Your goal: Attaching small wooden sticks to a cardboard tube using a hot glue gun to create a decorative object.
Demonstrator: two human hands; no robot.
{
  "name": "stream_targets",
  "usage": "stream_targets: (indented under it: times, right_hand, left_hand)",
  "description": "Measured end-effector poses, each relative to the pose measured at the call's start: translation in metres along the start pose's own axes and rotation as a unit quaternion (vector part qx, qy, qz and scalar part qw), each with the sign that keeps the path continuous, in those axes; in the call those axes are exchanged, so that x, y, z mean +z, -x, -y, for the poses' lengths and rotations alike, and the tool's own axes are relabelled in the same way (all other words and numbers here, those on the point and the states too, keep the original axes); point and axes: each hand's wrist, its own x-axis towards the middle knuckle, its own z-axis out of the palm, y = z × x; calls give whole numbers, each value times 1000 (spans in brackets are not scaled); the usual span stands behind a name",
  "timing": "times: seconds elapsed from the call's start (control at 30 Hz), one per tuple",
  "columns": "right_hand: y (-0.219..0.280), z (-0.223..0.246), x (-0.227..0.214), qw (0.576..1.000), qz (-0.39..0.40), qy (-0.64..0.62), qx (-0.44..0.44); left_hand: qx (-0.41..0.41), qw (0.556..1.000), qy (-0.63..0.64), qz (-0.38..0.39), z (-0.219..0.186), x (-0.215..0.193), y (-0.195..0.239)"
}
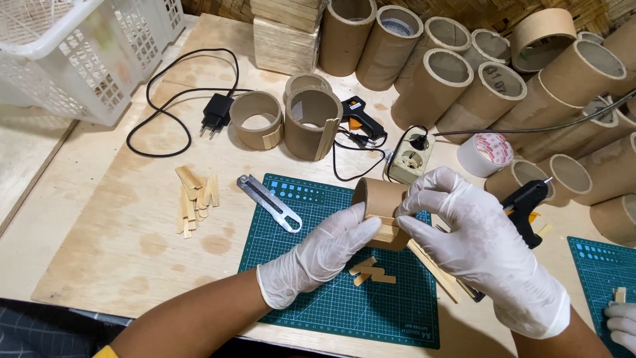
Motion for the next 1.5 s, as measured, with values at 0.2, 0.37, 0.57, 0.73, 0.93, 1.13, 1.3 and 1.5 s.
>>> stream_targets:
  times: [0.2, 0.37, 0.57, 0.73, 0.93, 1.13, 1.3, 1.5]
  right_hand:
    - [-1, 1, 4, 999, 3, 40, -16]
    - [2, 5, 2, 997, -18, 66, -31]
    - [5, 14, -1, 998, -45, 7, -35]
    - [12, 15, 2, 992, -82, -4, -93]
    - [15, 16, 8, 985, -111, 9, -128]
    - [23, 12, 13, 986, -129, 56, -87]
    - [38, -7, 34, 951, -217, 84, -202]
    - [50, -9, 49, 919, -261, 169, -242]
  left_hand:
    - [23, 999, 17, -44, 7, 5, -3]
    - [12, 997, 30, -74, 6, 7, -1]
    - [35, 986, -101, -131, 48, -4, 4]
    - [27, 995, 27, -95, 22, 4, -1]
    - [19, 995, 35, -96, 10, 6, 2]
    - [49, 998, 24, -30, -9, 11, 3]
    - [30, 999, -19, -24, -9, 11, 8]
    - [56, 998, -29, -1, -23, 16, 8]
